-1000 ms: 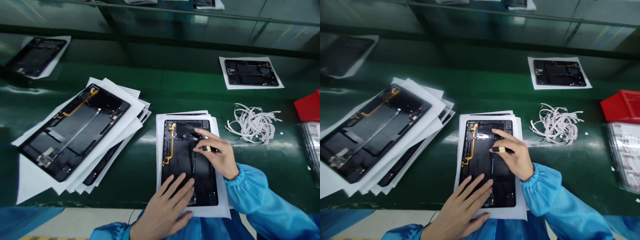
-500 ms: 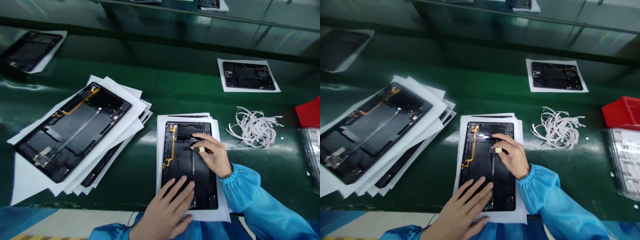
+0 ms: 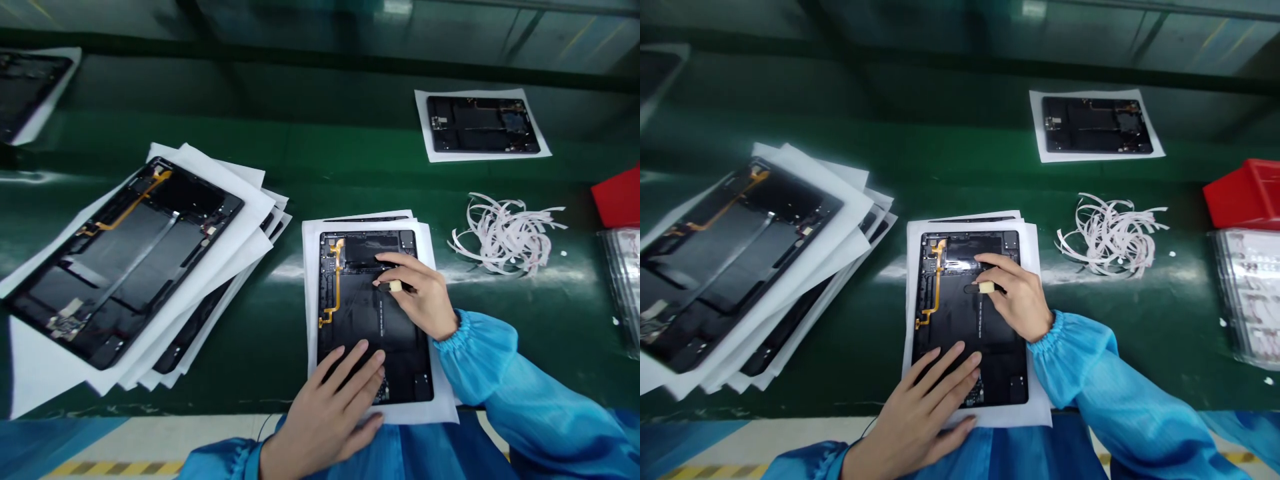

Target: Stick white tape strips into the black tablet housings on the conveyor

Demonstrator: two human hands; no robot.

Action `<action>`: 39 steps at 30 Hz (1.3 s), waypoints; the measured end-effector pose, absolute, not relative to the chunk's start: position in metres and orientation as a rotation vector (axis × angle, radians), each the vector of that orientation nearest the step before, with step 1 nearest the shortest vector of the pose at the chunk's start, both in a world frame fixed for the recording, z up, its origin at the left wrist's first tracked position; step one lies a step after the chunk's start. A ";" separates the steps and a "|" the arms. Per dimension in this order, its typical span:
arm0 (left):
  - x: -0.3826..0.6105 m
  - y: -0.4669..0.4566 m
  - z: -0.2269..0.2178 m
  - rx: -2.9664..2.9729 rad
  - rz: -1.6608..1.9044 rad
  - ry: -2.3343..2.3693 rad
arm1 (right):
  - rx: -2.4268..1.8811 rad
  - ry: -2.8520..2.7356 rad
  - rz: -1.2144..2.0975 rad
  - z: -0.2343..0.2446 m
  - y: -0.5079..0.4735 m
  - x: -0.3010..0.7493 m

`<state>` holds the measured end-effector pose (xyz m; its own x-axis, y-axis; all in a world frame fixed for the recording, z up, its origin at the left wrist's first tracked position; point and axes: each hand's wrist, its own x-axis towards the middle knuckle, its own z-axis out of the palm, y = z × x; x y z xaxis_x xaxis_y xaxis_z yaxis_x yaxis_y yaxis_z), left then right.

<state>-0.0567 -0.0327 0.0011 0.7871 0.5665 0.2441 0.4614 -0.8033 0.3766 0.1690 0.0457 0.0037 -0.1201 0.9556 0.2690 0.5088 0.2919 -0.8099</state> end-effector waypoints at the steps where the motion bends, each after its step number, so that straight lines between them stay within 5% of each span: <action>1: -0.057 -0.033 0.001 2.670 0.506 0.796 | -1.327 -1.756 0.696 0.004 0.046 0.169; 22: -0.065 -0.012 0.025 2.793 0.144 0.908 | -1.324 -1.705 0.652 -0.001 0.046 0.165; 39: -0.025 0.055 0.016 2.693 0.246 1.222 | -1.383 -1.412 0.620 0.008 0.046 0.163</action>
